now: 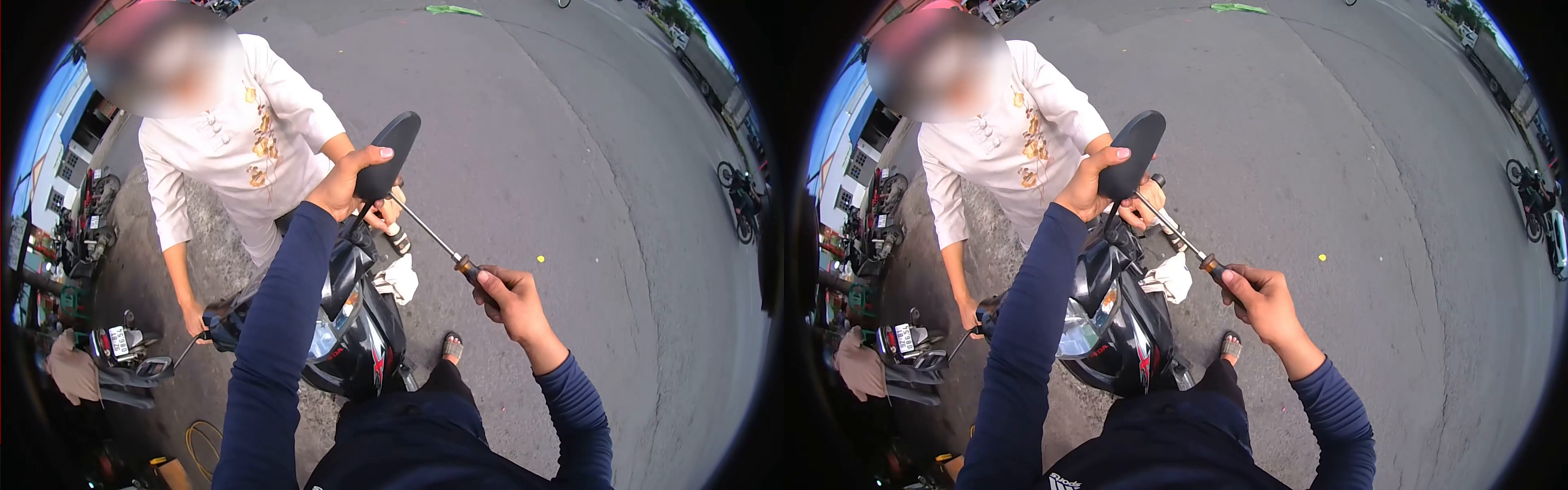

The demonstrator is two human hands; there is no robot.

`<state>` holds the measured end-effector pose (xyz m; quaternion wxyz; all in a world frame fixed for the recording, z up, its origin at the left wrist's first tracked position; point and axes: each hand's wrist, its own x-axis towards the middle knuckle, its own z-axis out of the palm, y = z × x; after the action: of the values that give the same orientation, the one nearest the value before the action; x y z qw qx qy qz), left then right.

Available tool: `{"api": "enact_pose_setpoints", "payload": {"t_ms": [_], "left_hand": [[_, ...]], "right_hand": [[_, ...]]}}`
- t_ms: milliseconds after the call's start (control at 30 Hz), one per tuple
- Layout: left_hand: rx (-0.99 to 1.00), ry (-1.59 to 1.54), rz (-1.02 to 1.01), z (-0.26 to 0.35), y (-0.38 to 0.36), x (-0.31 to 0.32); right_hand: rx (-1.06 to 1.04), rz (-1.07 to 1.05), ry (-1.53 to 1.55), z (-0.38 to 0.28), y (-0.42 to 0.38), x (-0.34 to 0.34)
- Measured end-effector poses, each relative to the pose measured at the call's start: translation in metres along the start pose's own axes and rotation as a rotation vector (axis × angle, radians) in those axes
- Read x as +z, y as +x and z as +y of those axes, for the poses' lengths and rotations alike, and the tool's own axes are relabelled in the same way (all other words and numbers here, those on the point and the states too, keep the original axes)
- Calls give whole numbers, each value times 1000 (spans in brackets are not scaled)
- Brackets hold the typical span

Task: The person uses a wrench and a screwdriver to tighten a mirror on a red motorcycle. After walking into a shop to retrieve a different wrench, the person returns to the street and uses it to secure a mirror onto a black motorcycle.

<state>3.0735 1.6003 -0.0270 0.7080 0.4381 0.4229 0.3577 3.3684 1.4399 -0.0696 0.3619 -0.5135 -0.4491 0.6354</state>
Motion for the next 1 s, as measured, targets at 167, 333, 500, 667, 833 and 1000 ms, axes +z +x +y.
{"api": "enact_pose_setpoints", "payload": {"t_ms": [167, 333, 500, 667, 833, 1000], "left_hand": [[33, 11, 35, 2, -6, 6], [4, 26, 39, 1, -4, 6], [1, 23, 35, 5, -2, 9], [-40, 21, 3, 2, 1, -2], [-39, -14, 34, 4, -4, 5], [-25, -38, 15, 1, -4, 4]], "right_hand": [[-578, 217, -689, 4, 3, -1], [-760, 317, -1034, 3, 0, 10], [57, -94, 43, -8, 6, 0], [-612, 177, -795, -9, 2, 8], [-752, 262, -991, -11, -3, 16], [-451, 16, -615, -14, 0, 0]]}}
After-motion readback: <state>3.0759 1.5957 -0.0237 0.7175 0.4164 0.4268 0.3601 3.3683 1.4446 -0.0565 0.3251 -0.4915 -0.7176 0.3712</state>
